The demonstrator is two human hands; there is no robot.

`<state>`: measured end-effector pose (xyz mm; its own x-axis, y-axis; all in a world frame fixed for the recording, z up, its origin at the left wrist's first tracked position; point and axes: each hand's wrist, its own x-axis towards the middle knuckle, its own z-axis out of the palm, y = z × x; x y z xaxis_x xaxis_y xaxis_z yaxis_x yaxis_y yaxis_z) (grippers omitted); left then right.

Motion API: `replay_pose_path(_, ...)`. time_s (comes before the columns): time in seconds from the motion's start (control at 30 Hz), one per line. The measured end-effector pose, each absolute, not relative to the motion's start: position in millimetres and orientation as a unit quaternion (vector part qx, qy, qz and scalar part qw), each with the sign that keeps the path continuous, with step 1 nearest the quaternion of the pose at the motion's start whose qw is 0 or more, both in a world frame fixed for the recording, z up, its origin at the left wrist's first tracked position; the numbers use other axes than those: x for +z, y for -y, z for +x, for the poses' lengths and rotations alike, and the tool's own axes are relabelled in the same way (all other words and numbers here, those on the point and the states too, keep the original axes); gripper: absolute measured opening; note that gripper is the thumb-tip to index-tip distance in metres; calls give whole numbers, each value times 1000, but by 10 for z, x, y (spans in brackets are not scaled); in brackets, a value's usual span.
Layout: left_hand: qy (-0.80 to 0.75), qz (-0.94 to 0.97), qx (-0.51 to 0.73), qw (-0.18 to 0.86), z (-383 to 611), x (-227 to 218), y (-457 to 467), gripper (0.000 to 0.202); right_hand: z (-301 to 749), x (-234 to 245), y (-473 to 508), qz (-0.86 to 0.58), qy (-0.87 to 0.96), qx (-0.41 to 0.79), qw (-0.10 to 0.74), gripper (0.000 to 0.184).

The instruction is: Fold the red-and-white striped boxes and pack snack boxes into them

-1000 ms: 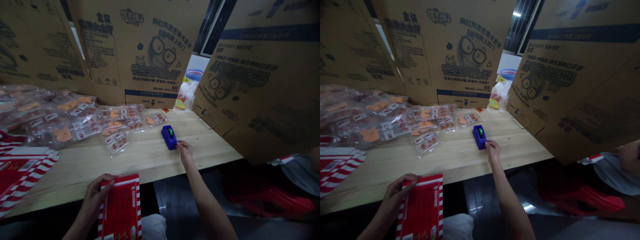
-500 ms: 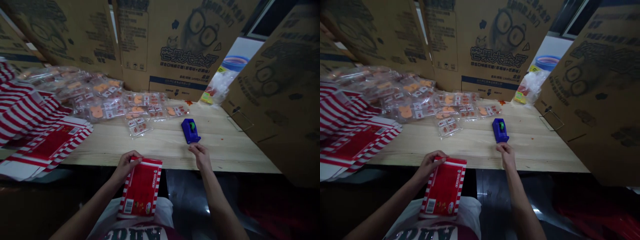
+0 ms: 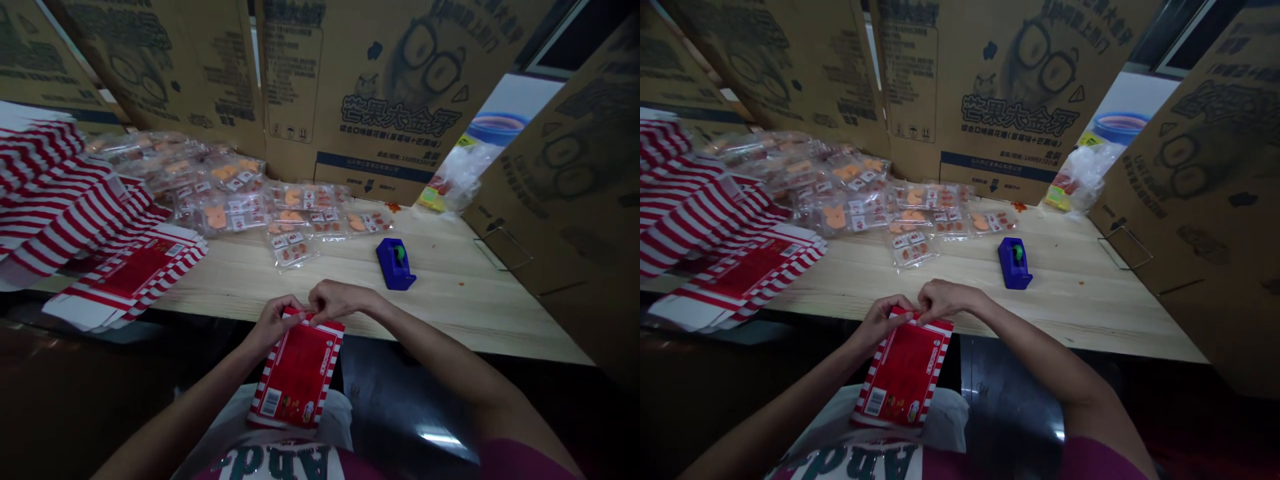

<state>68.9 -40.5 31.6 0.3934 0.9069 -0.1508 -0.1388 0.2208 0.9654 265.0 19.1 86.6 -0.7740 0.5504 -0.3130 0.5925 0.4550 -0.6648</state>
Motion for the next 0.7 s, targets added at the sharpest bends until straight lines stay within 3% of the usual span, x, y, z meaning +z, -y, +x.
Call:
replay_pose_path(0.17,-401,485,381,677,673,349,430,24,2729,718,-175,356,-794,-490,-50,34)
replay_pose_path(0.33,-347,552,387,652,685,379,418,18,2786,495,-176,293,-595,-749,-6,41)
replay_pose_path(0.43,-326,562,394,650,668,378,426,19,2764,297,-80,281,-447,-848,-49,51)
replay_pose_path(0.57,-340,553,408,642,625,405,473,28,2735,132,117,313,-358,-868,-143,45)
replay_pose_path(0.7,-343,525,422,655,612,452,456,35,2802,143,132,405,-376,-809,-200,32)
